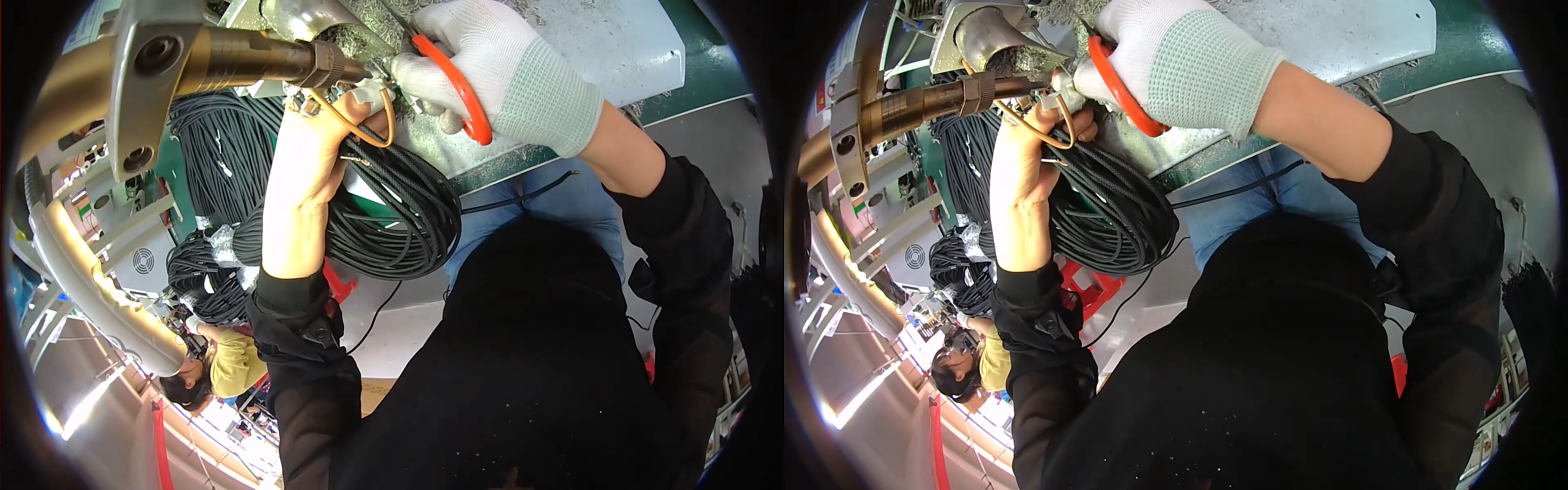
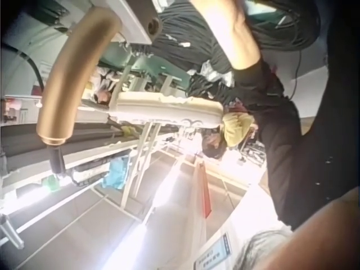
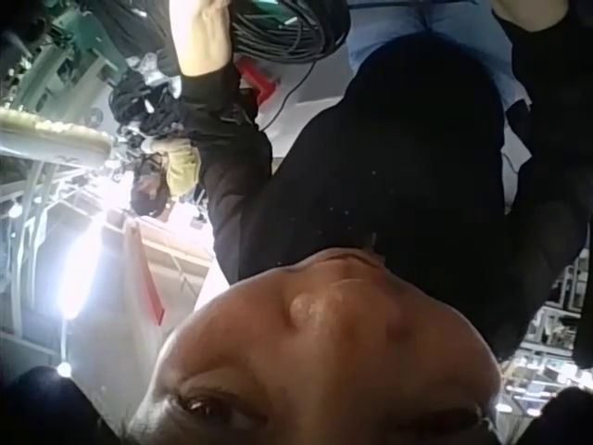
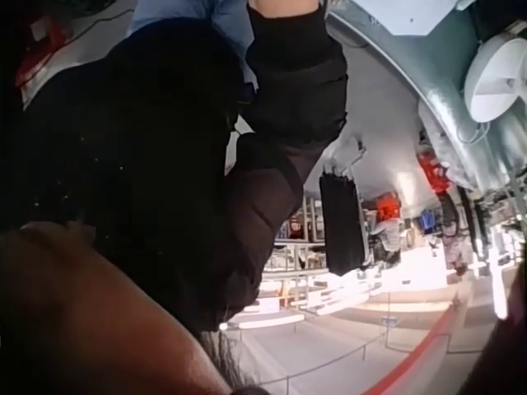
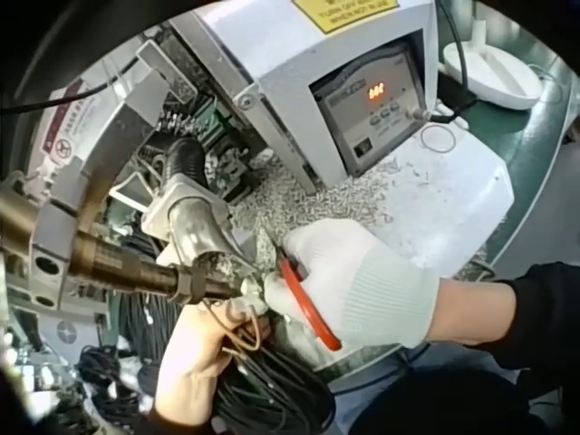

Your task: The person picks up a bundle of cables, cuts the plastic ties with shears, and then repeatedly inserts the wire ends into a machine and trims them.

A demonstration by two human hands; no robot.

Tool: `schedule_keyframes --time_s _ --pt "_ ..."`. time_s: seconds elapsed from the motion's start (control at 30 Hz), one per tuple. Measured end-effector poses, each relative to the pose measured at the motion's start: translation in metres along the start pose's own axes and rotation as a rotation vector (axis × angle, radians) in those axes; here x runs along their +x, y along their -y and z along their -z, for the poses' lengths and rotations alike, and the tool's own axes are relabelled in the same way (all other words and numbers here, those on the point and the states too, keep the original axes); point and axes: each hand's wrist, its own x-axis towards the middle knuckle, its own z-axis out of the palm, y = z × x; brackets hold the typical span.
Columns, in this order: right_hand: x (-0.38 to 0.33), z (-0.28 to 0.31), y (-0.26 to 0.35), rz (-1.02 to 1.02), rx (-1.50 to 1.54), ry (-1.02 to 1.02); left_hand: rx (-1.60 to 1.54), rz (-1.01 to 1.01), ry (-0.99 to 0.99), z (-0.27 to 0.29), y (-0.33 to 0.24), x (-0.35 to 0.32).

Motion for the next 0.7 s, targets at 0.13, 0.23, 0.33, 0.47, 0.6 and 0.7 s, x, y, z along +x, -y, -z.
schedule_keyframes --time_s 0.13,0.23,0.33,0.47,0.6,0.7 --pt "-0.002 -0.003 0.001 0.047 -0.095 -0.035 0.202 -0.149 0.078 0.004 0.004 0.004" --pt "0.003 0.001 0.002 0.21 -0.276 -0.091 0.316 -0.213 0.055 0.004 0.005 0.004" --pt "0.021 0.017 0.013 -1.013 0.753 0.348 0.301 -0.225 0.034 0.003 0.007 0.003" --pt "0.023 0.02 0.02 -1.154 0.914 0.275 0.212 -0.199 0.037 0.004 0.007 0.006" --pt "0.027 0.022 0.023 -1.235 1.037 0.234 0.367 -0.248 0.058 0.003 0.003 0.005" --pt "0.027 0.019 0.021 -1.269 1.07 0.234 0.462 -0.278 0.031 0.001 0.0 0.004"
